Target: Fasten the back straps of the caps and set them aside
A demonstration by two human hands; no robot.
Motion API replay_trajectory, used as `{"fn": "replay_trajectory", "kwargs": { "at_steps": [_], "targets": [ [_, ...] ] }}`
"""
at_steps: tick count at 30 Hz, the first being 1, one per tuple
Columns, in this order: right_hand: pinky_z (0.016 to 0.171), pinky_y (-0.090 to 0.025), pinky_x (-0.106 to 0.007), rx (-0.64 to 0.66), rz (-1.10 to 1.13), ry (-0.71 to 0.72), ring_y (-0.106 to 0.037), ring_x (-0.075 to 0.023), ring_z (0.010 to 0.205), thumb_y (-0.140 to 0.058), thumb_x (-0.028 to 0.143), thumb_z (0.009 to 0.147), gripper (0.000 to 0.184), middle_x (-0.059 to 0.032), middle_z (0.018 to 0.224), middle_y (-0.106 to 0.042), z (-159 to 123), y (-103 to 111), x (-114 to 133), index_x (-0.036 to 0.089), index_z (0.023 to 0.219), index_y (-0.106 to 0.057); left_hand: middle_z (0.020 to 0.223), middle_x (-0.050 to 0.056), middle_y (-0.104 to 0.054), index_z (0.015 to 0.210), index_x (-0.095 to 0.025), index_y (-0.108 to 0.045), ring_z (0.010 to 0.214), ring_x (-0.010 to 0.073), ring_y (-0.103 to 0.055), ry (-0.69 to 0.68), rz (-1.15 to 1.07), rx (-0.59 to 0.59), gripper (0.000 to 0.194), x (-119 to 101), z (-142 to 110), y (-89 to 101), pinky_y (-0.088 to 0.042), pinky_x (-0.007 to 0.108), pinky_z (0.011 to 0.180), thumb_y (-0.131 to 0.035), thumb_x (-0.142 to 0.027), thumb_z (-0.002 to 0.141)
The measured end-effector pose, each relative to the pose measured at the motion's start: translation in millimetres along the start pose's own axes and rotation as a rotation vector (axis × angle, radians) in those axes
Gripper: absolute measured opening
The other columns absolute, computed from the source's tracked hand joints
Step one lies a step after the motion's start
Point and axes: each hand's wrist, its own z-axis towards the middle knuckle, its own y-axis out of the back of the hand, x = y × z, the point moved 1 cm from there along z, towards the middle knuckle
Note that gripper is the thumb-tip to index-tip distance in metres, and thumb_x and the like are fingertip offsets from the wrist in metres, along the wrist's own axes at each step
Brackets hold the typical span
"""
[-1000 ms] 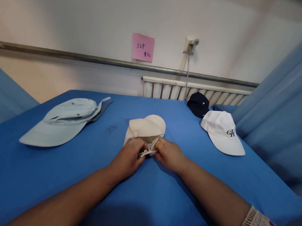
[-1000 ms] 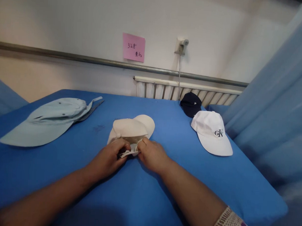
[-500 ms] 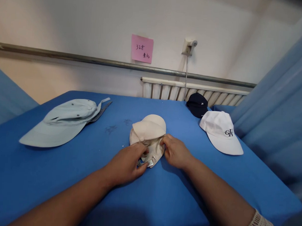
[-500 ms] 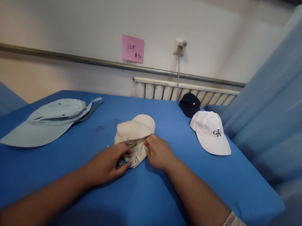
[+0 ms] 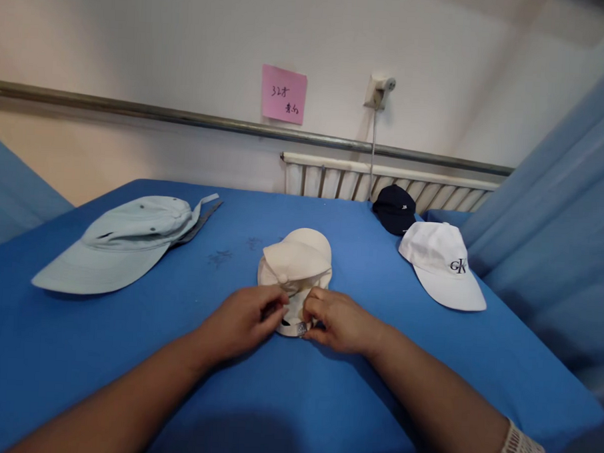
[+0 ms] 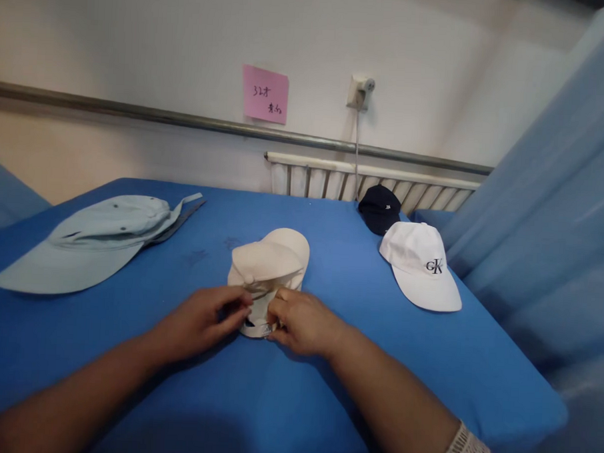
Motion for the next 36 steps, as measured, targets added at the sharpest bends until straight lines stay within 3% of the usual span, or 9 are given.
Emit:
{"fn": "replay_trajectory", "kwargs": {
  "at_steps": [3,5,8,12,17,24,29,33,36],
  "targets": [
    [0.072,-0.042,-0.023,0.003,0.037,0.019,-0.055,-0.0133,0.080,-0.068,0.020,0.080,0.011,-0.0009,0.091,-0.059,-1,2,2,0.020,0.086,-0.059,0.071,-0.001,-0.066,0.083,-0.020,-0.062,0.061,0.0142,-0.057,0.116,-0.025,-0.246,0.018,11,2,13.8,-0.042,0.025,0.060,-0.051,-0.033,0.085],
    [0.070,-0.041,-0.022,-0.014,0.075,0.008,-0.056,-0.0124,0.076,-0.065,0.024,0.084,0.008,-0.0004,0.086,-0.060,-1,-1,2,0.020,0.084,-0.058,0.068,-0.001,-0.065,0.079,-0.019,-0.061,0.059,0.0140,-0.056,0.176,-0.014,-0.333,0.019,18,4,19.2,-0.042,0.025,0.058,-0.052,-0.036,0.083],
    [0.065,-0.040,-0.022,-0.083,0.119,-0.145,-0.058,-0.0123,0.069,-0.057,0.026,0.090,0.007,0.0001,0.078,-0.064,3,-9,-5,0.020,0.093,-0.059,0.067,-0.001,-0.065,0.079,-0.019,-0.062,0.058,0.0145,-0.056,0.207,-0.006,-0.290,0.021,26,6,18.3,-0.041,0.025,0.057,-0.055,-0.040,0.081],
    [0.059,-0.037,-0.025,-0.125,0.008,-0.411,-0.063,-0.0168,0.067,-0.059,0.034,0.089,0.028,-0.0023,0.074,-0.069,11,-16,-12,0.019,0.113,-0.059,0.068,-0.001,-0.066,0.082,-0.020,-0.063,0.060,0.0158,-0.057,0.207,0.010,-0.168,0.020,24,9,9.3,-0.038,0.025,0.055,-0.060,-0.040,0.078],
    [0.057,-0.033,-0.028,-0.039,-0.185,-0.497,-0.065,-0.0205,0.072,-0.061,0.033,0.085,0.018,-0.0062,0.079,-0.073,19,-13,-6,0.021,0.096,-0.066,0.063,-0.002,-0.062,0.073,-0.020,-0.060,0.056,0.0144,-0.054,0.213,-0.027,-0.143,0.021,21,10,4.1,-0.036,0.024,0.053,-0.054,-0.038,0.083],
    [0.053,-0.028,-0.028,-0.018,-0.302,-0.405,-0.063,-0.0198,0.063,-0.054,0.023,0.083,0.012,-0.0074,0.078,-0.073,19,-17,-6,0.020,0.091,-0.063,0.068,-0.001,-0.063,0.074,-0.017,-0.060,0.061,0.0141,-0.055,0.284,-0.242,-0.326,0.026,24,9,4.9,-0.043,0.025,0.057,-0.059,-0.043,0.081],
    [0.056,-0.034,-0.025,-0.148,-0.145,-0.149,-0.058,-0.0147,0.057,-0.048,0.022,0.086,0.011,-0.0015,0.070,-0.067,0,0,4,0.019,0.094,-0.055,0.066,-0.001,-0.061,0.073,-0.017,-0.060,0.060,0.0130,-0.053,0.295,-0.319,-0.425,0.027,22,9,9.9,-0.042,0.024,0.057,-0.062,-0.043,0.079],
    [0.060,-0.037,-0.024,-0.239,-0.015,0.039,-0.053,-0.0130,0.055,-0.047,0.017,0.084,0.008,0.0028,0.062,-0.059,-11,11,13,0.020,0.090,-0.052,0.067,-0.001,-0.060,0.072,-0.017,-0.059,0.061,0.0124,-0.051,0.258,-0.377,-0.405,0.027,23,8,7.1,-0.042,0.024,0.057,-0.062,-0.043,0.079],
    [0.058,-0.038,-0.024,-0.327,0.033,-0.022,-0.053,-0.0123,0.055,-0.049,0.024,0.088,0.004,0.0026,0.063,-0.059,-7,4,11,0.021,0.088,-0.052,0.068,-0.002,-0.059,0.073,-0.017,-0.059,0.062,0.0123,-0.051,0.207,-0.410,-0.332,0.027,21,8,-0.6,-0.043,0.023,0.058,-0.062,-0.042,0.081]
  ]
}}
